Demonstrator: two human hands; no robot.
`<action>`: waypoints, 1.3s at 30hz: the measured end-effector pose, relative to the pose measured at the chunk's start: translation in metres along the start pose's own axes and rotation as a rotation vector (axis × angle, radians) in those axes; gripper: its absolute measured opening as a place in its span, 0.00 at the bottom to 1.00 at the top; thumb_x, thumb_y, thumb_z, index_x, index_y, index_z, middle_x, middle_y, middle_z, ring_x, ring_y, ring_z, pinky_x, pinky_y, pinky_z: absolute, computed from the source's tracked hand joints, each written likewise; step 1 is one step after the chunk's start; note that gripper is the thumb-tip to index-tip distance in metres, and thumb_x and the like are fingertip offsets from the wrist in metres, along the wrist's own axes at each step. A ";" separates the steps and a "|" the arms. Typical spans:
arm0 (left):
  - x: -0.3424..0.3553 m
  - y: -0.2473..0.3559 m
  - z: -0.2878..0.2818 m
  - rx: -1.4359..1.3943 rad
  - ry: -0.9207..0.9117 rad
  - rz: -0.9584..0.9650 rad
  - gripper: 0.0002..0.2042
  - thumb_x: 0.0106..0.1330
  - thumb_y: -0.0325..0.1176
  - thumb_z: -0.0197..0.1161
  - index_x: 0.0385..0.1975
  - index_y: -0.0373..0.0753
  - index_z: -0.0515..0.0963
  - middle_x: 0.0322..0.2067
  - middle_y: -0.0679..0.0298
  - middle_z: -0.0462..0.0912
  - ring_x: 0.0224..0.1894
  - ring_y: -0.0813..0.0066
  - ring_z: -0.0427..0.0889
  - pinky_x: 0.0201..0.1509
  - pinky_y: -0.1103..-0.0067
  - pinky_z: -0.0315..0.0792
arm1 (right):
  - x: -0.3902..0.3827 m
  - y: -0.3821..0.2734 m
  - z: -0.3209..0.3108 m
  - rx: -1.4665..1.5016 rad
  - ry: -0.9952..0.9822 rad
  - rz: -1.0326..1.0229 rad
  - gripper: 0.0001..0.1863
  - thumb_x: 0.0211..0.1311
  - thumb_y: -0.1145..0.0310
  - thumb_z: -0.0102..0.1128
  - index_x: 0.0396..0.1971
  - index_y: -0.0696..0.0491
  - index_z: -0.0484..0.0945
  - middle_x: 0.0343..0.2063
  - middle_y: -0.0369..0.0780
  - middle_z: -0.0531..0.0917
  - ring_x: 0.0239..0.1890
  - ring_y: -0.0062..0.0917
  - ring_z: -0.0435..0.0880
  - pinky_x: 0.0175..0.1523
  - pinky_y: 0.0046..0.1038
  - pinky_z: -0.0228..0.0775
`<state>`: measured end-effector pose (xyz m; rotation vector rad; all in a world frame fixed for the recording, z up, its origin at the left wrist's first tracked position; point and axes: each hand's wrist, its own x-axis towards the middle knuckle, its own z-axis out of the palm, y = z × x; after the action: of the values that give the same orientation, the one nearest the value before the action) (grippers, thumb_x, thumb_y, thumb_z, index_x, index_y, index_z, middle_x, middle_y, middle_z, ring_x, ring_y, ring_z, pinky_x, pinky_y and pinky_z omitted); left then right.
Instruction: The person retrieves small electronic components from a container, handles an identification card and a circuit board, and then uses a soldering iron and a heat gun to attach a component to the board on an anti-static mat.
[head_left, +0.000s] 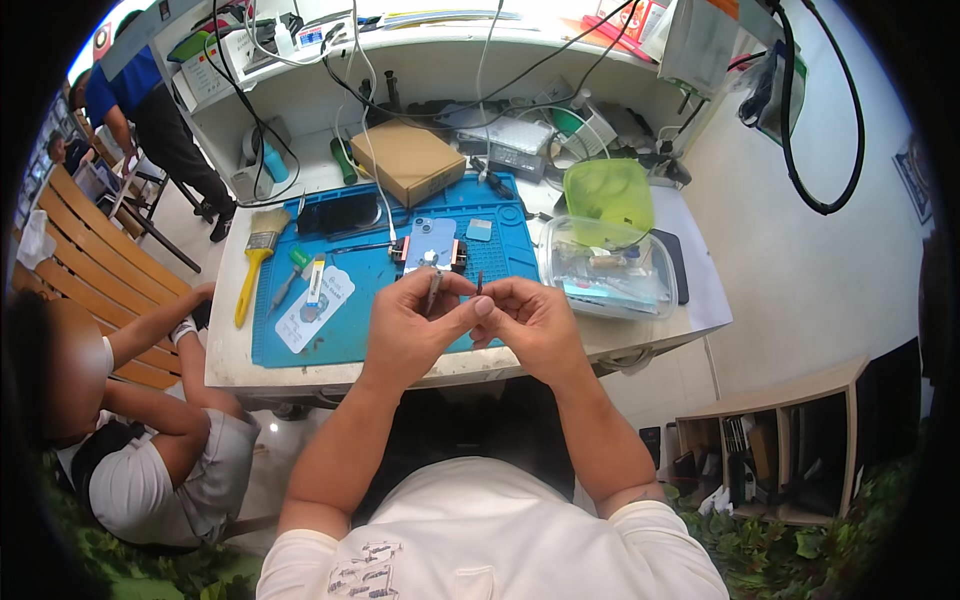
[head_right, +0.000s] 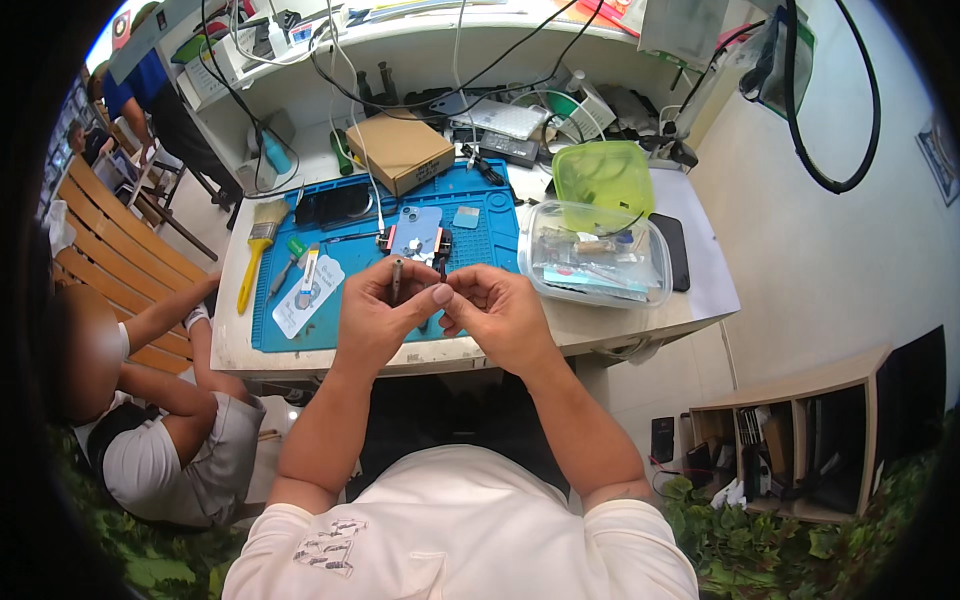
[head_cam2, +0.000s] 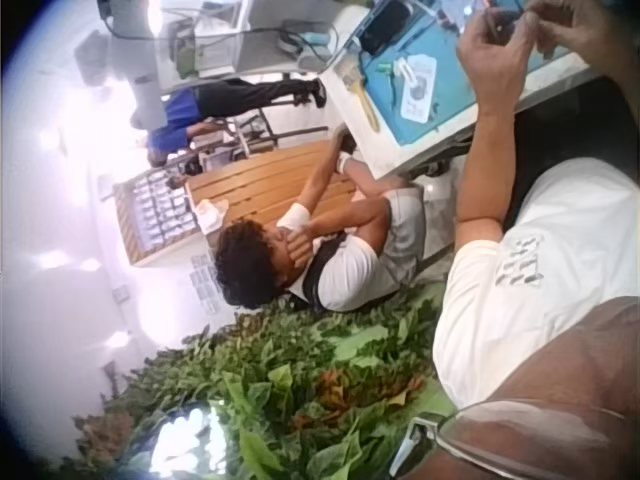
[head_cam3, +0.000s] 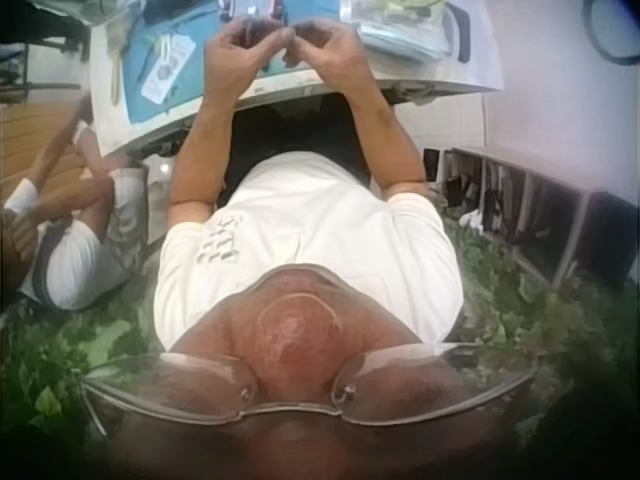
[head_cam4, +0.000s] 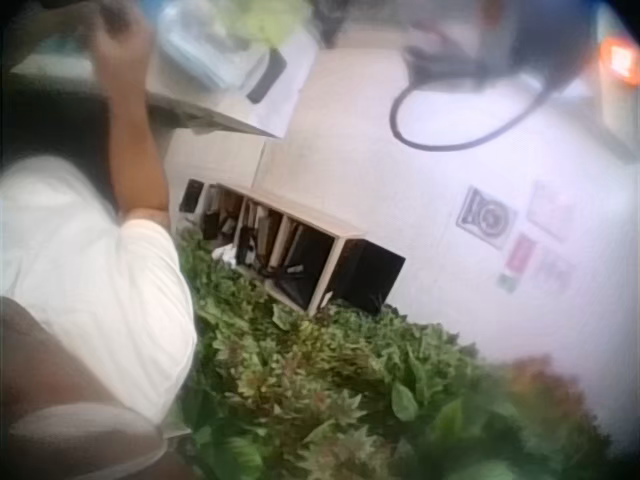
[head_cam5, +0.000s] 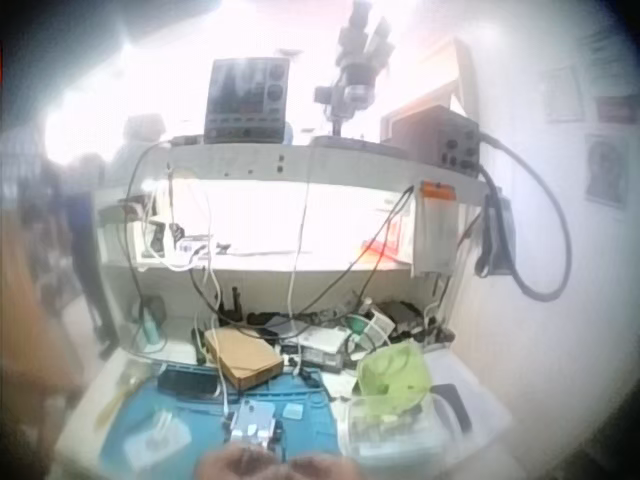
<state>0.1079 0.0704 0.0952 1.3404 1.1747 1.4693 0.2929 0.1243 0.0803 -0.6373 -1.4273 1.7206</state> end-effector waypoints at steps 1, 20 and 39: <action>0.001 0.000 0.000 0.001 0.002 -0.003 0.08 0.69 0.31 0.74 0.41 0.33 0.85 0.31 0.68 0.87 0.30 0.86 0.80 0.35 0.85 0.73 | 0.000 -0.001 0.002 -0.025 0.015 0.002 0.11 0.72 0.72 0.69 0.48 0.62 0.84 0.37 0.40 0.89 0.35 0.20 0.89 0.41 0.23 0.85; 0.013 -0.013 -0.002 -0.114 0.131 -0.067 0.06 0.67 0.29 0.74 0.33 0.35 0.85 0.23 0.71 0.82 0.23 0.90 0.72 0.26 0.87 0.63 | -0.003 0.003 0.008 -0.028 0.058 0.049 0.10 0.68 0.74 0.71 0.44 0.64 0.85 0.31 0.39 0.88 0.28 0.16 0.86 0.34 0.21 0.83; 0.021 -0.008 0.000 -0.225 0.154 -0.258 0.13 0.67 0.33 0.72 0.23 0.40 0.76 0.17 0.77 0.67 0.16 0.91 0.58 0.19 0.84 0.47 | 0.000 0.014 0.011 0.067 0.158 0.037 0.05 0.67 0.76 0.71 0.37 0.62 0.84 0.26 0.37 0.84 0.22 0.16 0.81 0.25 0.21 0.76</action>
<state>0.1052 0.0921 0.0924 0.9019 1.1897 1.4842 0.2804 0.1169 0.0692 -0.7502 -1.2499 1.6995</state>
